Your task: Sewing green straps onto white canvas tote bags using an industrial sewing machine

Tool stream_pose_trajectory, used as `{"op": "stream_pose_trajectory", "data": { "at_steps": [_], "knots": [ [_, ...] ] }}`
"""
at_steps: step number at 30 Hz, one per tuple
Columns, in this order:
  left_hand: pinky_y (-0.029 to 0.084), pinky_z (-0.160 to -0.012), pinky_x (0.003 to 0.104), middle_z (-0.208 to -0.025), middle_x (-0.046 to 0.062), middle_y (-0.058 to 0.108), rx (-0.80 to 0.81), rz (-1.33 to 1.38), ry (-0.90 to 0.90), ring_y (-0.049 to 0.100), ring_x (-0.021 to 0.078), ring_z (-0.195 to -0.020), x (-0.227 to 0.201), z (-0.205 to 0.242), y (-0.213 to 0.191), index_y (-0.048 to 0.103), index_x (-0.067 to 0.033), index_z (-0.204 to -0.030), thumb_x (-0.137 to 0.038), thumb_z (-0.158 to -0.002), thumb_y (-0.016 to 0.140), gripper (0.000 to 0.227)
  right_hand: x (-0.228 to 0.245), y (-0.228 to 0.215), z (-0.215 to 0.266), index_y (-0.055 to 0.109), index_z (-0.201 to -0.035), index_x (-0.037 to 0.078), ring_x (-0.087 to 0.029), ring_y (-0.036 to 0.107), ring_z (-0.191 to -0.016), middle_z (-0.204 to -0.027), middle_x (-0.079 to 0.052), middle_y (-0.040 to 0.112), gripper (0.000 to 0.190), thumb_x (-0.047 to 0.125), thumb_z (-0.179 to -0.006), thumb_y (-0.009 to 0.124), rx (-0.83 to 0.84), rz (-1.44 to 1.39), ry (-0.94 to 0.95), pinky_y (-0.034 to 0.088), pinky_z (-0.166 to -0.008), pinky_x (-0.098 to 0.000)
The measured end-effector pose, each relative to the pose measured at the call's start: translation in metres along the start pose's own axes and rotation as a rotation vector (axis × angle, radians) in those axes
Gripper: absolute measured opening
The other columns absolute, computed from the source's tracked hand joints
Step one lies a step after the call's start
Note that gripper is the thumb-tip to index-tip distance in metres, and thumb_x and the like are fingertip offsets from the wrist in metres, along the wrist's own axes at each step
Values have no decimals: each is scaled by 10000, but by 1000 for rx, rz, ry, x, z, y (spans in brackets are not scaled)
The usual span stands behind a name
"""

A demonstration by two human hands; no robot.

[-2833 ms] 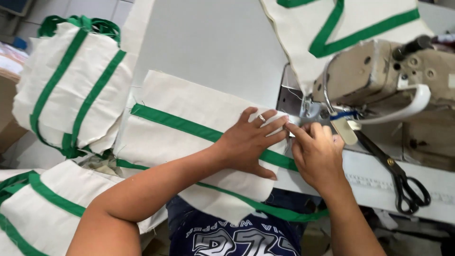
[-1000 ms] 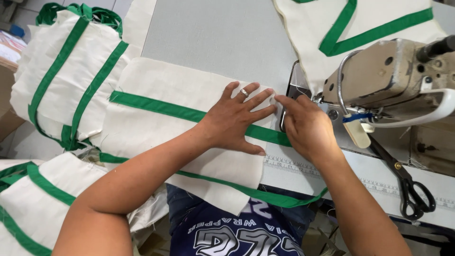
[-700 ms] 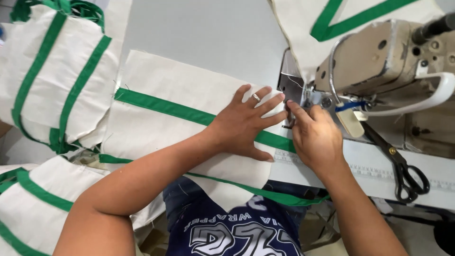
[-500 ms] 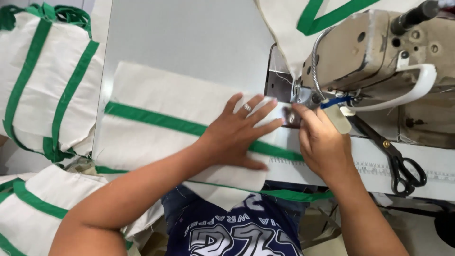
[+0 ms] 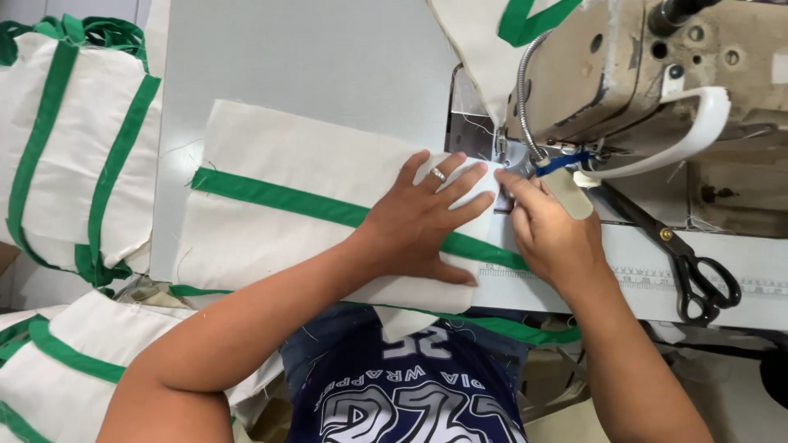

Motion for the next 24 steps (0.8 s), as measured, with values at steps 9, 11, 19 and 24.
{"op": "stream_pose_trajectory", "data": {
  "at_steps": [9,11,19,24],
  "knots": [
    [199,-1065,672,-1455,173,377,9,-14,-30,292,396,-1373,5,-17,-9,457,-152,-1353,-764,-676,696,943,-4,-17,-18,699,-995,117,-446,641,-832,-764,-161,632,202,177,-911,525,-131,-91,90,527,-658,-537],
    [198,-1065,672,-1459,174,372,16,-10,-38,288,394,-1375,5,-18,-10,461,-146,-1348,-762,-675,698,942,2,-23,-20,686,-964,83,-459,635,-835,-744,-176,628,200,192,-914,527,-147,-131,102,504,-642,-541],
    [188,-1062,682,-1446,203,388,-20,6,-39,290,410,-1370,8,-20,-13,480,-121,-1338,-742,-675,728,942,3,-16,-15,671,-1197,214,-437,624,-946,-906,-164,632,359,144,-912,463,-54,-34,-103,520,-714,-554],
    [202,-1060,682,-1462,205,366,-29,14,-39,286,411,-1371,10,-20,-10,473,-112,-1356,-728,-675,748,959,-3,-9,-14,667,-1214,221,-384,610,-1026,-964,-127,608,343,150,-944,468,-65,24,-193,511,-797,-500]
  ]
}}
Point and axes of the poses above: each hand's wrist, its own z-axis away from the middle knuckle, its own y-axis out of the palm, x = y × z, the point moved 6 cm from there along -z, towards the middle knuckle
